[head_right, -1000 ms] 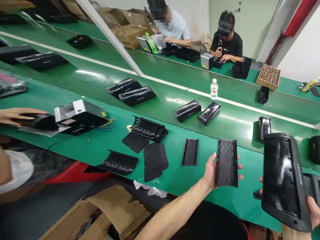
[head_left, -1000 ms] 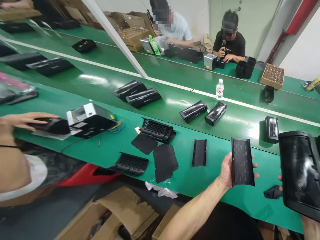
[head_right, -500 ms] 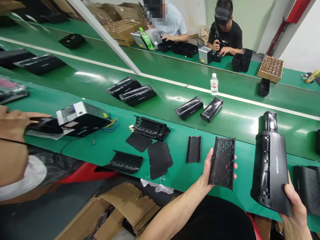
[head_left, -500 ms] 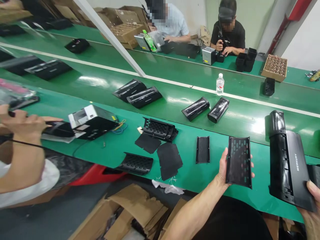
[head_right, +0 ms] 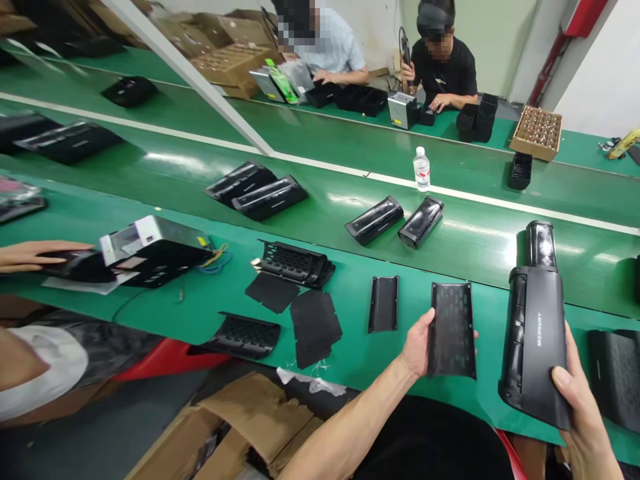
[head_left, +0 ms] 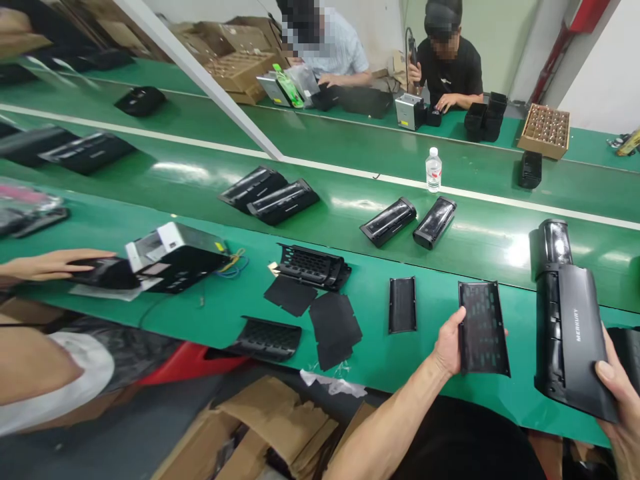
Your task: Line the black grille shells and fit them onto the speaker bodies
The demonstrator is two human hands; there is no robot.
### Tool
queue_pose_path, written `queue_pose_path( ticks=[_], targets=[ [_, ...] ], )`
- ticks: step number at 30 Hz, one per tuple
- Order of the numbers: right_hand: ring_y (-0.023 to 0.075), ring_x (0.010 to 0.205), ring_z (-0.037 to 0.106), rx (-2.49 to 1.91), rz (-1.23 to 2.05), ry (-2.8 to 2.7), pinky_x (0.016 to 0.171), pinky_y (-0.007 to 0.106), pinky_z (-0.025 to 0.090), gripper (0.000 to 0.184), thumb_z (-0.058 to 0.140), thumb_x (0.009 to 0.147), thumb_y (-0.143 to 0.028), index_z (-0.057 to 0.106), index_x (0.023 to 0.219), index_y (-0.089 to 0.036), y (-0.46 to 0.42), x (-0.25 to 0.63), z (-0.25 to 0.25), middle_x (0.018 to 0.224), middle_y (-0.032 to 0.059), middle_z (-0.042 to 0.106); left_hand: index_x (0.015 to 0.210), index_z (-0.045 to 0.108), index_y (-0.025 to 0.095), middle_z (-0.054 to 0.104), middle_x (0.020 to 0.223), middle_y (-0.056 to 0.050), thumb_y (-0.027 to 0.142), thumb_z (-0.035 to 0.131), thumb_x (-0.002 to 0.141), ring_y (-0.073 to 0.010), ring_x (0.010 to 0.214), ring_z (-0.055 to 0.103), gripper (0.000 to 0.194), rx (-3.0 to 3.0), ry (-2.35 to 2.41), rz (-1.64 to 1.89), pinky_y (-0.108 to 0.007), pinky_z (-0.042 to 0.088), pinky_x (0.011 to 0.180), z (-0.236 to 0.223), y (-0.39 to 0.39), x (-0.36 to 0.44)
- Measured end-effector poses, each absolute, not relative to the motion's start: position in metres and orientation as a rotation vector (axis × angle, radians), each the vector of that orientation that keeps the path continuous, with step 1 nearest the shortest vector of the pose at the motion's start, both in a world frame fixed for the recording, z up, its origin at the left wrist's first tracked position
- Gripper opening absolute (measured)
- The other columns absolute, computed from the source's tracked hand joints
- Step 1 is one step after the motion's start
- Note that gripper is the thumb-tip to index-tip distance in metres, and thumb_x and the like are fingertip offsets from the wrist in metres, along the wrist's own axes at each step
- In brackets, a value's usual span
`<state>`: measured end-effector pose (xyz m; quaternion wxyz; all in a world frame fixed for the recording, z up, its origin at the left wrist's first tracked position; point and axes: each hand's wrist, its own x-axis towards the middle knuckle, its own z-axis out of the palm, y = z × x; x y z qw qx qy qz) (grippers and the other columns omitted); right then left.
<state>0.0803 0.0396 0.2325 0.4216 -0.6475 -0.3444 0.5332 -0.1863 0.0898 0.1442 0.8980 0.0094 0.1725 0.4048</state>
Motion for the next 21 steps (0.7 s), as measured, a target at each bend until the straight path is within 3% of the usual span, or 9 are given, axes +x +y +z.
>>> queue_pose_path(
  ticks=[5,10,16,21],
  targets=[
    [0.0415,0.138,0.062,-1.800,1.208,-1.331,0.111,0.054,0.054,0.103,0.069,0.091,-0.061,0.014,0.175,-0.033,0.052,0.058,0.244,0.162,0.0121,0.054,0.123,0.078,0.012,0.081,0.114,-0.016,0.069,0.050,0.100,-0.0337,0.114,0.074,0.067,-0.084,0.468,0.964,-0.047,0.049,0.112,0.143,0.094,-0.167],
    [0.0385,0.152,0.047,-1.842,0.969,-1.675,0.124,0.058,0.040,0.103,0.073,0.086,-0.060,0.025,0.172,-0.031,0.065,0.024,0.247,0.169,0.0112,0.045,0.130,0.076,0.013,0.078,0.130,-0.015,0.063,0.051,0.103,-0.0352,0.134,0.065,0.062,-0.067,0.420,1.014,-0.049,0.039,0.124,0.157,0.095,-0.149],
    [0.0421,0.147,0.051,-1.847,0.890,-1.816,0.120,0.060,0.044,0.106,0.074,0.084,-0.058,0.023,0.173,-0.032,0.071,0.011,0.240,0.163,0.0125,0.050,0.136,0.073,0.011,0.075,0.137,-0.017,0.069,0.060,0.096,-0.0385,0.146,0.056,0.072,-0.010,0.336,1.096,-0.051,0.036,0.128,0.164,0.096,-0.139],
    [0.0460,0.147,0.050,-1.887,0.864,-1.868,0.115,0.063,0.046,0.108,0.074,0.085,-0.058,0.019,0.174,-0.033,0.073,0.010,0.235,0.160,0.0153,0.050,0.139,0.072,0.010,0.073,0.140,-0.018,0.074,0.057,0.096,-0.0383,0.145,0.057,0.078,0.016,0.288,1.102,-0.051,0.037,0.128,0.160,0.098,-0.136]
  ],
)
